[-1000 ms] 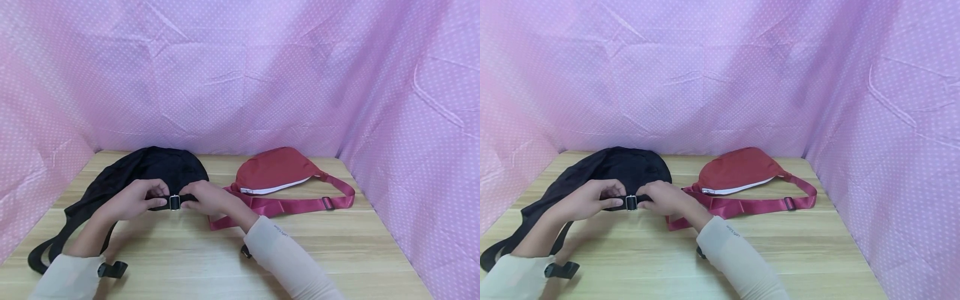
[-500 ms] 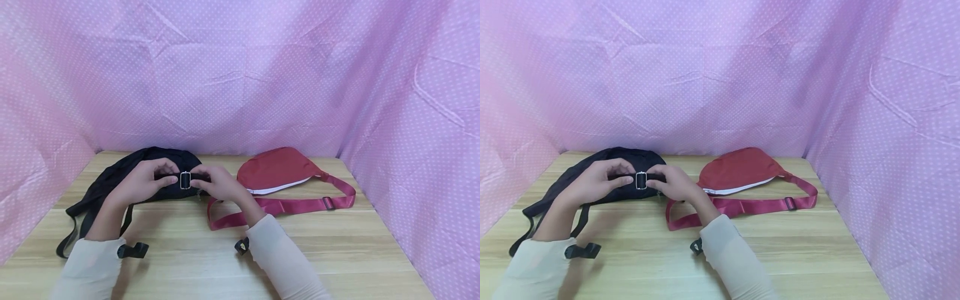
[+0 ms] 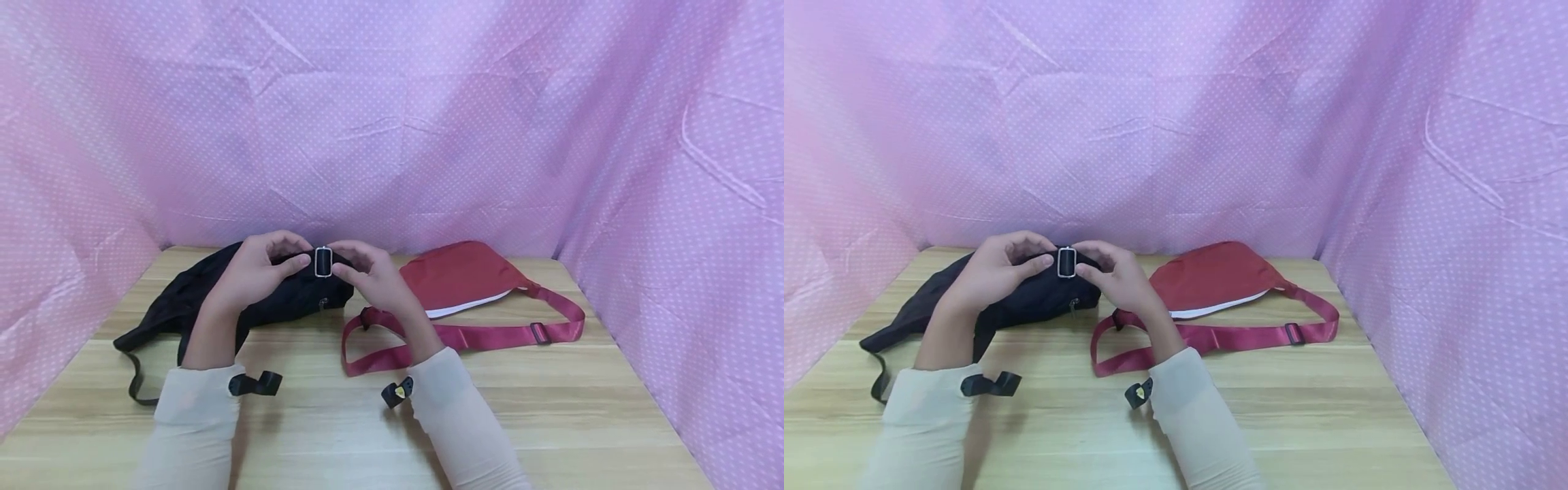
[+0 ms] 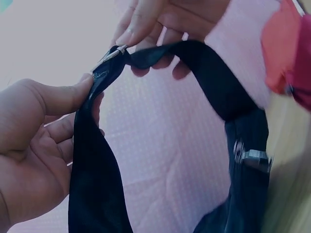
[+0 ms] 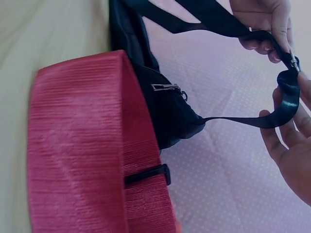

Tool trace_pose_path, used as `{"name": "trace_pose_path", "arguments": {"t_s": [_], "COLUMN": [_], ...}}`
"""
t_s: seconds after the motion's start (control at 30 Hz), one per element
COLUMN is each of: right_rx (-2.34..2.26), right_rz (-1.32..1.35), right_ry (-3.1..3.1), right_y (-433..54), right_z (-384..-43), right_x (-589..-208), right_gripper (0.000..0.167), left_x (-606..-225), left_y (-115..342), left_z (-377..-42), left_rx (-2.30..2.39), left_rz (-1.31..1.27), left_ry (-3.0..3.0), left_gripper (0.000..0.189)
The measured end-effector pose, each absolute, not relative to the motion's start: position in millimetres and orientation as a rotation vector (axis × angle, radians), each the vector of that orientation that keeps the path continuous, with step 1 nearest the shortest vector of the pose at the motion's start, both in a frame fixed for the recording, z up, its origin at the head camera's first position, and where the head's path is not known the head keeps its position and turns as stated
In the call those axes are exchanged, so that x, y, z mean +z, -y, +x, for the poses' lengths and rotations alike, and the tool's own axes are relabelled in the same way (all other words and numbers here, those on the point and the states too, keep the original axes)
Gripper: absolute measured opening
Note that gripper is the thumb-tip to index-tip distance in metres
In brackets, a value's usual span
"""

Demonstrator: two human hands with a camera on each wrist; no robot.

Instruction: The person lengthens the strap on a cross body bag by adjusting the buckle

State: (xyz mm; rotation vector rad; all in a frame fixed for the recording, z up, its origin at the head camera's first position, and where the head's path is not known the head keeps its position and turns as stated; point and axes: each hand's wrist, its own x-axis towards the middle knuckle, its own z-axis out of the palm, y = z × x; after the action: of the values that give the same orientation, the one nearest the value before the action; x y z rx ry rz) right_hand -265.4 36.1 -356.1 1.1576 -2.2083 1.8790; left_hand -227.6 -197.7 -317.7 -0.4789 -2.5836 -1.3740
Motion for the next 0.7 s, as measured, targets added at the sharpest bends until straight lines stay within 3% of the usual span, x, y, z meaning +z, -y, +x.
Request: {"name": "trace_pose_path", "arguments": {"t_s": [0.33, 0.7], "right_rx": [1.947, 1.808], "right_rz": [1.212, 1.184], "right_ry": [2.111, 2.116], "right_y": [-54, -63], "right_z": [-265, -267], "right_x": [-349, -350], "right_gripper": [0.042, 0.049], "left_x": [-315, -314], "left_y": [179, 163], "left_z": [-232, -232], "left_rx": [-1.720, -1.759], "left_rz": [-0.471, -0.408], "left_ry": [2.398, 2.437], "left_gripper": [0.022, 0.024]}}
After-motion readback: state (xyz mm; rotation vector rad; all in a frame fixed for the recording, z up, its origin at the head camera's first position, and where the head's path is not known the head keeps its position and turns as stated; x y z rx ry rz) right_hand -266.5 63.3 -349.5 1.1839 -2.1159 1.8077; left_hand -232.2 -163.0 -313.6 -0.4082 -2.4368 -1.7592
